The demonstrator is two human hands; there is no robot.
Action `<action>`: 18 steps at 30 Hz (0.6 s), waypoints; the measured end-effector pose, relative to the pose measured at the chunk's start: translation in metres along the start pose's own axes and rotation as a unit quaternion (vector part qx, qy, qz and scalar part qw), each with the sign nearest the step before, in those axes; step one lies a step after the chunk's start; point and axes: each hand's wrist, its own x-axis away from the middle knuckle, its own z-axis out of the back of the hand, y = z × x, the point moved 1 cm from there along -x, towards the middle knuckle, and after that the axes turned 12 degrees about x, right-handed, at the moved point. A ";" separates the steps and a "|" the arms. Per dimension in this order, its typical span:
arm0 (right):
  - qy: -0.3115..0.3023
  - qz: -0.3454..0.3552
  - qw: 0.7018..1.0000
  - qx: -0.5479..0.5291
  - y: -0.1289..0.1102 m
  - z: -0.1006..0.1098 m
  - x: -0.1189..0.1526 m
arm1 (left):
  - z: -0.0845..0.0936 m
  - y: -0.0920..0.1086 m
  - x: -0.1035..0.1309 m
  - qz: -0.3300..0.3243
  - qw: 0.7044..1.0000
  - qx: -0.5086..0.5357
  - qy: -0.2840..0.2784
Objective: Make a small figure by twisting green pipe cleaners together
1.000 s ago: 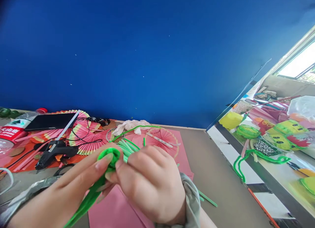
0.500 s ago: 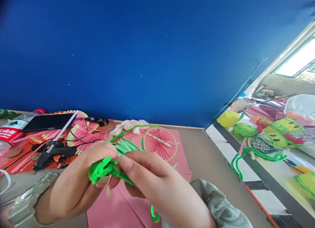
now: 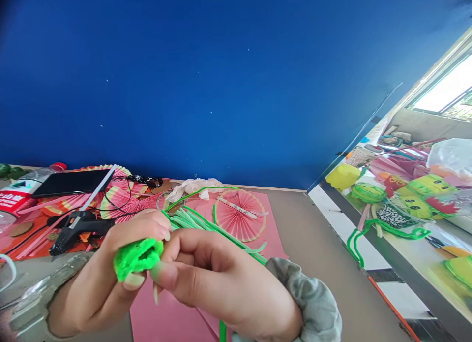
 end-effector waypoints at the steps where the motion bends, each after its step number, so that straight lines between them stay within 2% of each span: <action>1: 0.008 0.004 1.000 0.013 0.001 0.000 0.000 | 0.000 0.001 -0.001 0.006 1.000 -0.006 -0.004; 3: 0.035 0.016 0.998 0.059 0.002 -0.002 0.002 | 0.001 0.004 -0.002 0.022 0.999 -0.023 -0.001; 6: 0.095 0.038 0.983 0.151 0.001 -0.006 0.004 | -0.001 0.008 0.000 0.079 0.996 -0.035 0.015; 9: 0.182 0.044 0.943 0.277 -0.001 -0.011 0.006 | -0.006 0.009 0.005 0.130 0.990 -0.043 0.040; 12: 0.241 0.072 0.870 0.424 -0.002 -0.014 0.008 | -0.010 0.010 0.006 0.165 0.983 -0.032 0.071; 18: 0.275 0.201 0.693 0.635 0.003 -0.016 0.012 | -0.013 0.014 0.004 0.245 0.965 0.023 0.092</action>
